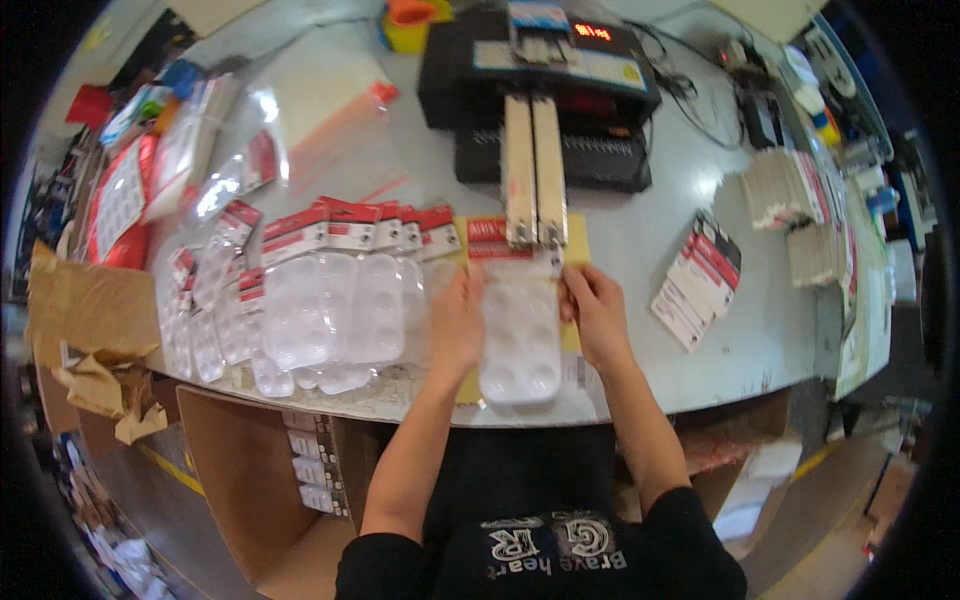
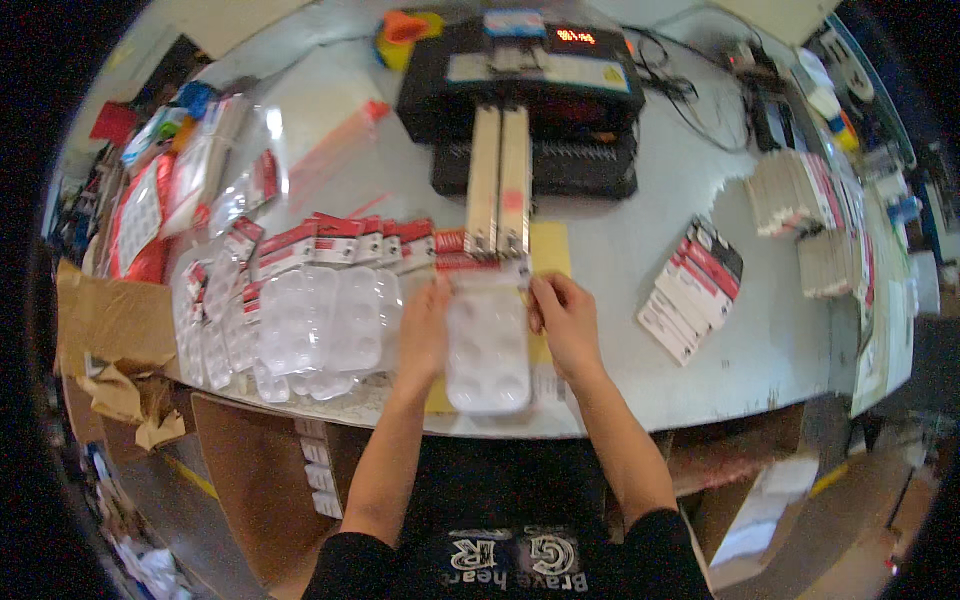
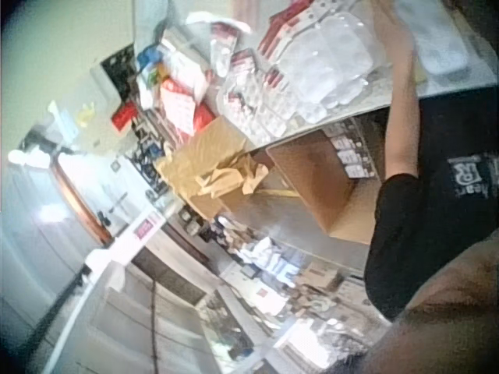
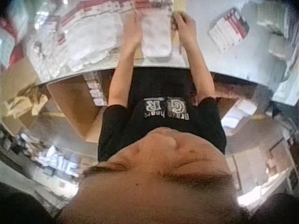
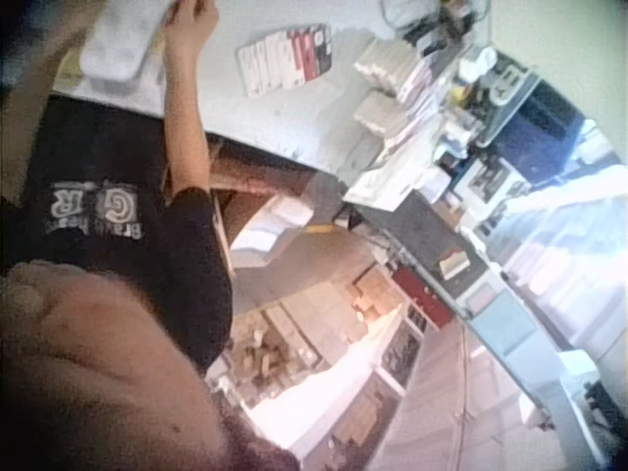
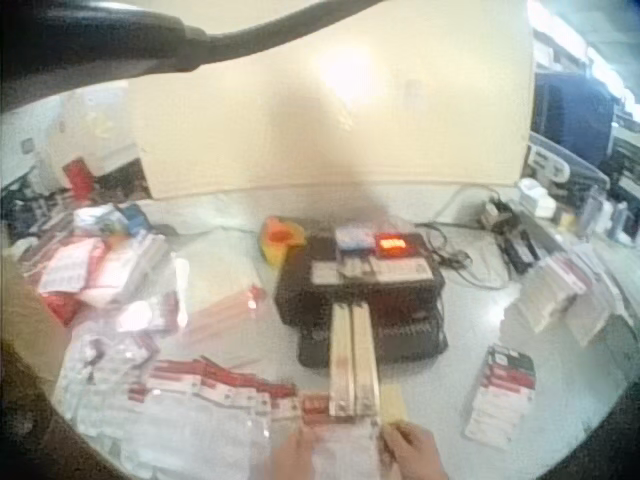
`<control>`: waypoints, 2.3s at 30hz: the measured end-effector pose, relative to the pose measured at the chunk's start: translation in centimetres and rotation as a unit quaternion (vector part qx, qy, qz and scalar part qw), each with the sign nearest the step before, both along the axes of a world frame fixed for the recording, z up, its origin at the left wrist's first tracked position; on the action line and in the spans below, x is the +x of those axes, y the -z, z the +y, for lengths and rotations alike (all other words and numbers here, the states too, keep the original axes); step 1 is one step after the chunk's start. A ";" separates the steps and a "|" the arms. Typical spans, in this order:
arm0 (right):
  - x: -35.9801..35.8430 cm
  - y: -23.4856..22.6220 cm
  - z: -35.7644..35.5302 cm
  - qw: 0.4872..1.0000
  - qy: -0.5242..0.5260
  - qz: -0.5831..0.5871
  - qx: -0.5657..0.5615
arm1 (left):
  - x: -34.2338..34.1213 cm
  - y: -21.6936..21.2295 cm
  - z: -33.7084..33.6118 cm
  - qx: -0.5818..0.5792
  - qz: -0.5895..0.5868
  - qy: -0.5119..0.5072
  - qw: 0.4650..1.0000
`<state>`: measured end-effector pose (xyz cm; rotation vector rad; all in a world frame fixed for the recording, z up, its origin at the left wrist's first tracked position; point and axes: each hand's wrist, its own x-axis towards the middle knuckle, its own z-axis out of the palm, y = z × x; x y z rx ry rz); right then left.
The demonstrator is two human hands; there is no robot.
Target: The person places plastic mixing palettes into clear plastic bags, inserts product labels, and seals them using a heat sealer. The person stacks the sealed packages and places them into a cardboard box.
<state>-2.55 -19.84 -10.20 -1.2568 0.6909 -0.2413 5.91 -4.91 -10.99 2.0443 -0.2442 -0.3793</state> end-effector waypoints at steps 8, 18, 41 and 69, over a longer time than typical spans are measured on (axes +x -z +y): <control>0.8 0.0 3.9 0.986 -0.163 -0.010 -0.026 | 2.0 -4.5 11.7 0.026 -0.009 -0.040 0.999; 5.9 0.0 6.3 0.965 -0.233 0.103 0.064 | 11.1 -5.6 20.0 0.182 -0.025 0.040 0.982; 4.7 0.2 11.5 0.976 -0.198 -0.094 0.007 | 2.2 -4.1 15.7 -0.067 -0.161 -0.053 0.983; 1.4 0.1 10.4 0.954 -0.116 -0.253 -0.111 | -3.9 2.7 16.2 -0.225 0.022 -0.037 0.973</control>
